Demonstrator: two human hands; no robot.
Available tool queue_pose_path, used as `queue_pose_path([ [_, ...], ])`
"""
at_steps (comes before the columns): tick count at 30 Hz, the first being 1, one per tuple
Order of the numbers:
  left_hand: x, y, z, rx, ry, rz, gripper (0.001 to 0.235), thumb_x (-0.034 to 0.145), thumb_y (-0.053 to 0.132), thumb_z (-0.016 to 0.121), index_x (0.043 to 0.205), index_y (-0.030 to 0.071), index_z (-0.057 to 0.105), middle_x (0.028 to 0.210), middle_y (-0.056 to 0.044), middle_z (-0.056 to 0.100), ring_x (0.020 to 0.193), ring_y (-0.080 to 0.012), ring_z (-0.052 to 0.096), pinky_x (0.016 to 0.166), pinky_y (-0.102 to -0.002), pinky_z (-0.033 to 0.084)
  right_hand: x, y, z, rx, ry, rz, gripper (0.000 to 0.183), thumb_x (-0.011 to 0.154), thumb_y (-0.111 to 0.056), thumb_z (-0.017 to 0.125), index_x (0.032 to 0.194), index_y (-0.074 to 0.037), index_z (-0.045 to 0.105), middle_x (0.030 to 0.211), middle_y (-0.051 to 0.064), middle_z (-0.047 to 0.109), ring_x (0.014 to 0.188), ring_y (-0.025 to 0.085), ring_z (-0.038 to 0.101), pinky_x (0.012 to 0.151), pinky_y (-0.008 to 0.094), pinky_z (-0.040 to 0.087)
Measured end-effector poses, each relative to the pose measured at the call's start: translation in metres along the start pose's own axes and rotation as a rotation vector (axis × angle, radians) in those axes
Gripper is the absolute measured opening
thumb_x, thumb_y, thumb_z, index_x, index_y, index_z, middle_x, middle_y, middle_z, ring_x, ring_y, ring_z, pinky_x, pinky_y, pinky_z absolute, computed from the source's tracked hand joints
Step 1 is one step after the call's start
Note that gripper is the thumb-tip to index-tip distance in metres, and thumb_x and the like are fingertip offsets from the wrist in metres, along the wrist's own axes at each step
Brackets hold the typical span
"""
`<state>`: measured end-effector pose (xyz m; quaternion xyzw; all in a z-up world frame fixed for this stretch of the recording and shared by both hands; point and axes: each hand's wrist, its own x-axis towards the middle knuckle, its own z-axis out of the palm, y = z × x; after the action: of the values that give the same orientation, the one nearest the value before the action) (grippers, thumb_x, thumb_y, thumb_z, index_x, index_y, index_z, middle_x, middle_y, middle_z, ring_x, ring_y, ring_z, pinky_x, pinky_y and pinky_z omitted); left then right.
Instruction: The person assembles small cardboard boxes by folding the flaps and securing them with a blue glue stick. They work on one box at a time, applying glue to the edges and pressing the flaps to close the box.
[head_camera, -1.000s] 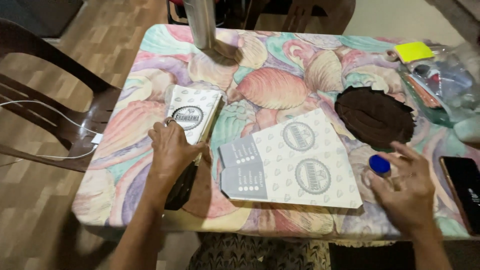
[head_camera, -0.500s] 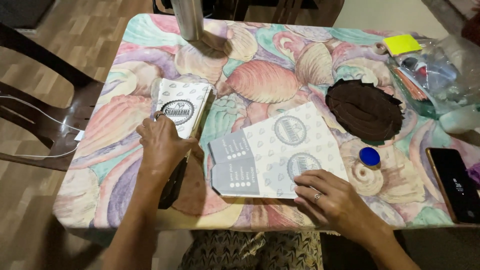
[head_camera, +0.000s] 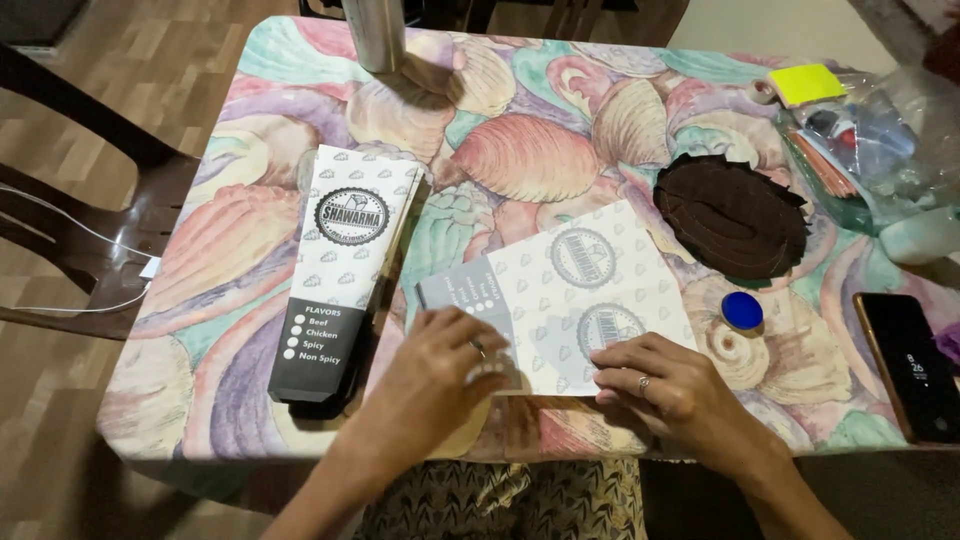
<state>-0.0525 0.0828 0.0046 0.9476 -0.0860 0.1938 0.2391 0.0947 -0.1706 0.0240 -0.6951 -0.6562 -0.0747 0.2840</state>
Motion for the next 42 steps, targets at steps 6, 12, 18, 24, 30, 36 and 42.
queue_pose_path([
  [6, -0.007, 0.006, 0.018, -0.004, -0.056, 0.043, 0.024, 0.087, 0.026, 0.082, 0.096, 0.005, 0.077, 0.105, -0.006, 0.075, 0.096, -0.0239, 0.057, 0.084, -0.038, 0.043, -0.018, 0.002, 0.01, -0.2, -0.11, -0.035, 0.033, 0.081, -0.011, 0.081, 0.11, -0.001, 0.068, 0.117, 0.019, 0.074, 0.103, 0.032, 0.073, 0.092, 0.041, 0.062],
  [12, -0.008, 0.004, 0.028, 0.062, 0.06, 0.105, 0.019, 0.086, 0.023, 0.085, 0.087, 0.005, 0.079, 0.101, -0.006, 0.075, 0.093, -0.0238, 0.059, 0.08, -0.039, 0.043, -0.013, -0.005, 0.014, -0.227, 0.014, -0.039, 0.023, 0.09, -0.005, 0.073, 0.109, 0.001, 0.064, 0.113, 0.017, 0.074, 0.102, 0.03, 0.075, 0.091, 0.042, 0.062],
  [18, -0.011, 0.002, 0.028, 0.063, -0.006, 0.078, 0.019, 0.093, 0.027, 0.077, 0.095, 0.009, 0.077, 0.104, -0.005, 0.075, 0.095, -0.0227, 0.061, 0.082, -0.039, 0.043, -0.012, -0.008, 0.016, -0.219, 0.068, -0.018, 0.016, 0.09, -0.004, 0.072, 0.104, 0.0, 0.065, 0.11, 0.016, 0.075, 0.099, 0.029, 0.076, 0.084, 0.041, 0.063],
  [24, -0.01, 0.004, 0.032, 0.1, 0.114, 0.166, 0.006, 0.091, 0.006, 0.08, 0.089, 0.003, 0.075, 0.09, -0.009, 0.072, 0.081, -0.0237, 0.058, 0.072, -0.039, 0.043, -0.013, -0.006, 0.019, -0.175, 0.115, 0.021, 0.017, 0.089, -0.004, 0.073, 0.104, -0.001, 0.066, 0.109, 0.014, 0.077, 0.099, 0.028, 0.077, 0.084, 0.041, 0.065],
  [30, -0.006, -0.004, 0.033, -0.102, 0.012, -0.057, 0.004, 0.088, 0.017, 0.08, 0.091, 0.015, 0.081, 0.092, 0.002, 0.075, 0.087, -0.0191, 0.058, 0.072, -0.035, 0.045, -0.009, -0.009, 0.017, -0.155, 0.131, 0.031, 0.013, 0.088, -0.005, 0.075, 0.099, -0.001, 0.068, 0.106, 0.013, 0.078, 0.098, 0.027, 0.078, 0.085, 0.04, 0.064],
  [36, -0.004, -0.004, 0.038, -0.024, 0.016, 0.006, 0.006, 0.088, 0.006, 0.076, 0.089, 0.007, 0.071, 0.089, -0.005, 0.066, 0.083, -0.0232, 0.053, 0.069, -0.038, 0.042, -0.001, -0.015, 0.022, -0.18, 0.087, 0.005, 0.018, 0.087, -0.011, 0.077, 0.102, -0.006, 0.07, 0.103, 0.011, 0.078, 0.09, 0.025, 0.075, 0.081, 0.039, 0.063],
  [42, -0.009, 0.001, 0.037, 0.123, 0.111, 0.177, 0.006, 0.094, 0.006, 0.074, 0.093, 0.002, 0.071, 0.089, -0.01, 0.067, 0.079, -0.0234, 0.055, 0.07, -0.038, 0.042, 0.004, -0.015, 0.069, -0.216, 0.14, -0.002, 0.028, 0.089, -0.019, 0.081, 0.11, -0.004, 0.068, 0.102, 0.012, 0.074, 0.085, 0.022, 0.07, 0.074, 0.034, 0.061],
])
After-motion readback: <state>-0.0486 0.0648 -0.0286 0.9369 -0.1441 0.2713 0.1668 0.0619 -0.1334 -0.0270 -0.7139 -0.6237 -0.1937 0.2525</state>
